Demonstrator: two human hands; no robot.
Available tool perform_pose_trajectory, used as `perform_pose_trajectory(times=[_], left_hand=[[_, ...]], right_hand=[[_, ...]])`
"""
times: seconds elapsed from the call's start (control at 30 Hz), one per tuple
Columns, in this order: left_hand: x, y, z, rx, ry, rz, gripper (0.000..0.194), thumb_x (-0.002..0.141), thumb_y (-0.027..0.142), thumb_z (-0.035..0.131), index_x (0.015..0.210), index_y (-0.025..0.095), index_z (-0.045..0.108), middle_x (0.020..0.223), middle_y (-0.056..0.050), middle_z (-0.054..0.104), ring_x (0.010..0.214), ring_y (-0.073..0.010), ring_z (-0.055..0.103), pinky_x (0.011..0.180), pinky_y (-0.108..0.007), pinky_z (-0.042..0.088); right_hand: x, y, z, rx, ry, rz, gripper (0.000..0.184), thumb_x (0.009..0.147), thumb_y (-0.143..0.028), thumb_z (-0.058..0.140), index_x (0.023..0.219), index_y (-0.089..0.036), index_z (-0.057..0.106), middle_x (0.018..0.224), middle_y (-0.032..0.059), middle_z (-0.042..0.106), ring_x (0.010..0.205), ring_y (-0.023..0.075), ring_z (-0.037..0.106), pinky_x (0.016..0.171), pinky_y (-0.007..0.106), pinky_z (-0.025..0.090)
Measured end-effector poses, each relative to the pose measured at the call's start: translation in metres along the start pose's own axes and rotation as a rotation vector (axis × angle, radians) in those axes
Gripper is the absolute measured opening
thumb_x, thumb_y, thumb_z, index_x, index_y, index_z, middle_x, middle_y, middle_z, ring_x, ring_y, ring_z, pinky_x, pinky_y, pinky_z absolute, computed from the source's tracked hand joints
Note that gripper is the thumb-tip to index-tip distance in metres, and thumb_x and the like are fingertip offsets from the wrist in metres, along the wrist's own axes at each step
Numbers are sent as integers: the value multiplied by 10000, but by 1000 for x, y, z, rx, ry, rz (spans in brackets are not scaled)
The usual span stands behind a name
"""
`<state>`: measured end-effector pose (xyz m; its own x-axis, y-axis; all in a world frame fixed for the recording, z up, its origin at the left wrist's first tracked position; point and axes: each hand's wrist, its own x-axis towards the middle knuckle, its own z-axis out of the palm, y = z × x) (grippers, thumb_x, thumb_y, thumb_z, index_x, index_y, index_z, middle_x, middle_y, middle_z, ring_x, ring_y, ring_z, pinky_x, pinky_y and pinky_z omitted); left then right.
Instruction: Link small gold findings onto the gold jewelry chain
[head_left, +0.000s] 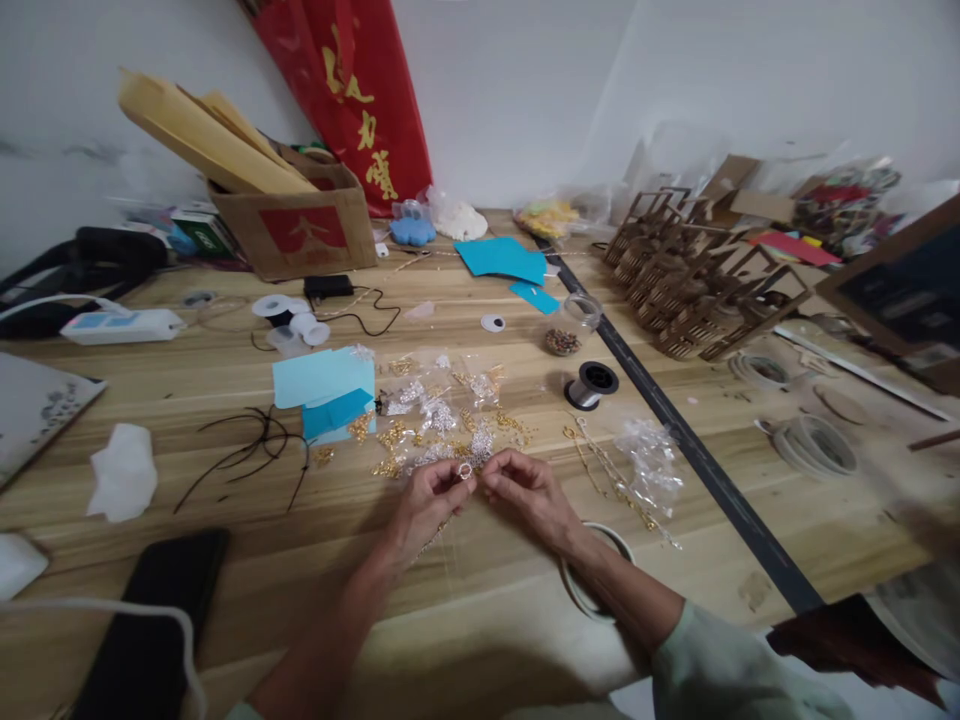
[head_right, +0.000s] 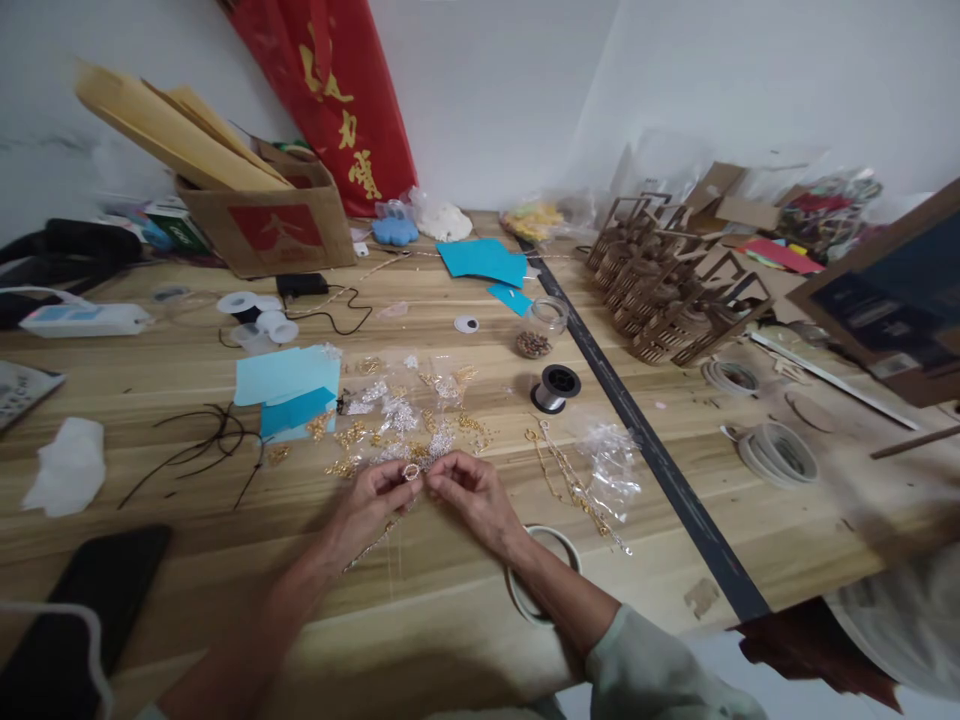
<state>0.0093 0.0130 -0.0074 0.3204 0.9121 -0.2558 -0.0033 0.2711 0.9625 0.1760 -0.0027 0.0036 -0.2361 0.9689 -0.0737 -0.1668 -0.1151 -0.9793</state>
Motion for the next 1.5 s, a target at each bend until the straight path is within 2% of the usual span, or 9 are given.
perform_pose_trajectory(times=[0.2, 0.43, 0.63, 0.8, 1.0, 1.37, 1.5], left_hand=[[1, 0, 2, 47, -20, 4, 288, 677, 410, 682, 634, 157, 552, 548, 43, 464, 513, -89, 404, 479, -208, 336], [1, -3, 1, 36, -8, 15, 299, 697, 412, 672, 630, 156, 533, 545, 44, 457, 507, -86, 404, 489, -209, 335], [1, -3, 3, 38, 4, 7, 311, 663, 425, 696, 622, 156, 545, 529, 53, 436, 500, -82, 389, 473, -204, 319], [-1, 0, 4, 42, 3, -3, 295, 650, 412, 708, 638, 152, 570, 548, 45, 453, 521, -88, 405, 486, -205, 348], [-2, 2, 4, 49, -1, 5, 304, 667, 421, 686, 623, 154, 545, 535, 52, 428, 510, -84, 392, 478, -204, 328], [0, -4, 2, 3, 23, 14, 297, 676, 419, 689, 660, 157, 551, 523, 56, 450, 480, -80, 397, 474, -204, 313], [1, -3, 2, -12, 28, 22, 286, 671, 401, 695, 639, 159, 545, 533, 51, 457, 486, -82, 409, 481, -206, 333]], right_hand=[[-2, 2, -3, 30, -39, -11, 271, 803, -426, 677, 780, -166, 604, 682, -3, 561, 634, 117, 499, 622, 245, 408], [-3, -1, -6, 47, 33, -5, 302, 807, -474, 655, 830, -179, 595, 702, 1, 568, 627, 123, 521, 603, 248, 442], [-8, 1, -5, -95, -12, -68, 254, 779, -400, 704, 879, -181, 622, 768, 16, 606, 709, 140, 546, 648, 253, 440], [-9, 2, -3, -281, 65, -123, 227, 830, -394, 638, 780, -173, 631, 706, 12, 607, 657, 135, 527, 604, 248, 402], [-7, 1, -6, -308, 83, -114, 247, 836, -400, 617, 773, -162, 643, 658, 10, 593, 615, 132, 516, 584, 247, 389], [-5, -2, -16, -457, 140, -223, 225, 870, -370, 582, 789, -176, 664, 678, 15, 595, 612, 132, 515, 553, 236, 387], [-6, -3, -18, -456, 131, -251, 192, 878, -350, 571, 840, -183, 657, 764, 30, 618, 666, 141, 546, 569, 236, 409]])
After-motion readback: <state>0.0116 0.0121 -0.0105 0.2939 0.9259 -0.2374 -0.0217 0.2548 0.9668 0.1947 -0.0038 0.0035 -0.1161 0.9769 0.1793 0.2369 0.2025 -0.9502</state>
